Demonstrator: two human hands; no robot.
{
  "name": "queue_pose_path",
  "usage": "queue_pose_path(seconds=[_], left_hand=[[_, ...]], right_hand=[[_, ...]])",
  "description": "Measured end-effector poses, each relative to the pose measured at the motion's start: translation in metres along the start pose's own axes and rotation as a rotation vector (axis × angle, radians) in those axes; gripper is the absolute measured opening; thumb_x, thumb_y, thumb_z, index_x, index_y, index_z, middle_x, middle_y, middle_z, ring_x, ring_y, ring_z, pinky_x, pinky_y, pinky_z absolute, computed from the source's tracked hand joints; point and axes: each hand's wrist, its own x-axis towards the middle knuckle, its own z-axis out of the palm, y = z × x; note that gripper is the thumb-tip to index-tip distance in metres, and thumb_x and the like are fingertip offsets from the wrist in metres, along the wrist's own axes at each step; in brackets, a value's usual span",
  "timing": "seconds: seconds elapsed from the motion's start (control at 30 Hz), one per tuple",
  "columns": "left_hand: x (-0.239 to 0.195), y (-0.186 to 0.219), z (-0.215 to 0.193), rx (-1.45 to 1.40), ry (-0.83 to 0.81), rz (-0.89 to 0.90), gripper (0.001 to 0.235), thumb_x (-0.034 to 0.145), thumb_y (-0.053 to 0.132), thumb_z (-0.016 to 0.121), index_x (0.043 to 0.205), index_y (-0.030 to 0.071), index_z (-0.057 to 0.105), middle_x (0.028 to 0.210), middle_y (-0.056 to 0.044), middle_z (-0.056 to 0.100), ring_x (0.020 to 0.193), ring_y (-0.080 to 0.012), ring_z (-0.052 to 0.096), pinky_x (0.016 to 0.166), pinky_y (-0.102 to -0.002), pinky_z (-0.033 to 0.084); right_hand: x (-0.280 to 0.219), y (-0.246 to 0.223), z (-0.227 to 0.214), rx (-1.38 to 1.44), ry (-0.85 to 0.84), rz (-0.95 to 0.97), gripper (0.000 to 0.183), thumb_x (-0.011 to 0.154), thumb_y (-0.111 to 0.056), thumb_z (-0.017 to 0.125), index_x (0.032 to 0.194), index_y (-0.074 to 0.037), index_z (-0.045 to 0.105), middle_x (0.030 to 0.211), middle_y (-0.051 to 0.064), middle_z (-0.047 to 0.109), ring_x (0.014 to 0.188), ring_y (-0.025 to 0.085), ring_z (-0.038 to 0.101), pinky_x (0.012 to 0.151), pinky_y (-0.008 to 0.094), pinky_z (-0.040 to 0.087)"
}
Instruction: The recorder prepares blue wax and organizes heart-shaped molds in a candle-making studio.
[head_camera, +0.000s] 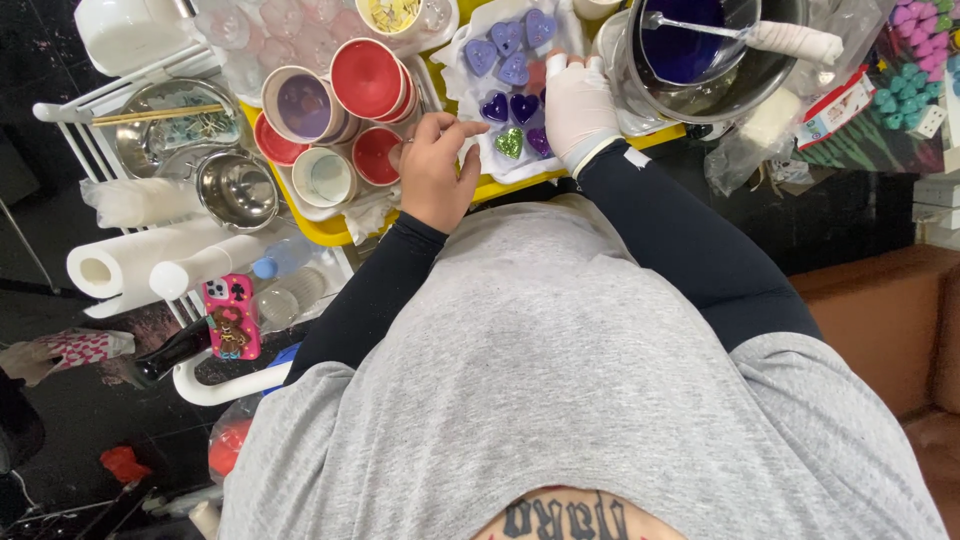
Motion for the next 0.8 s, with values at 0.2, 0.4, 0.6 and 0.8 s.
queue_pose_path(seconds=[0.2, 0.4, 0.6, 0.8], left_hand=[[0.000, 0.004, -0.007, 0.000, -0.015, -0.018, 0.028, 0.089, 0.009, 0.077, 0.114, 0.021, 0.074, 0.107, -0.002, 0.059, 0.094, -0.0209, 0.060, 0.080, -0.041, 0.034], [-0.011, 0.002, -0.016, -0.019, 0.042, 0.000, 0.029, 0.090, 0.008, 0.077, 0.117, 0.017, 0.074, 0.108, -0.003, 0.061, 0.092, -0.0207, 0.061, 0.081, -0.037, 0.038], [-0.026, 0.007, -0.026, -0.175, 0.064, -0.112, 0.027, 0.093, 0.003, 0.075, 0.119, 0.011, 0.072, 0.105, -0.006, 0.061, 0.074, -0.0169, 0.059, 0.068, -0.029, 0.049], [-0.052, 0.005, -0.021, -0.163, 0.167, -0.198, 0.026, 0.093, 0.002, 0.072, 0.118, 0.009, 0.072, 0.103, -0.008, 0.063, 0.073, -0.0159, 0.060, 0.068, -0.030, 0.051]], right_hand=[[-0.010, 0.002, -0.027, 0.136, 0.080, -0.024, 0.048, 0.080, -0.006, 0.071, 0.124, 0.005, 0.056, 0.109, 0.022, 0.066, 0.105, 0.036, 0.060, 0.087, 0.040, 0.051], [-0.040, 0.002, -0.108, 1.401, -0.006, 0.026, 0.025, 0.112, -0.017, 0.053, 0.133, -0.005, 0.058, 0.126, 0.010, 0.071, 0.122, 0.022, 0.068, 0.108, 0.035, 0.053], [-0.053, 0.009, -0.123, 2.243, -0.429, 0.236, 0.039, 0.105, -0.016, 0.057, 0.142, -0.004, 0.055, 0.128, 0.012, 0.071, 0.122, 0.021, 0.068, 0.110, 0.038, 0.055], [-0.046, -0.004, -0.109, 1.781, -0.390, 0.067, 0.031, 0.101, -0.008, 0.067, 0.131, 0.000, 0.062, 0.116, 0.011, 0.074, 0.105, 0.018, 0.073, 0.094, 0.034, 0.061]])
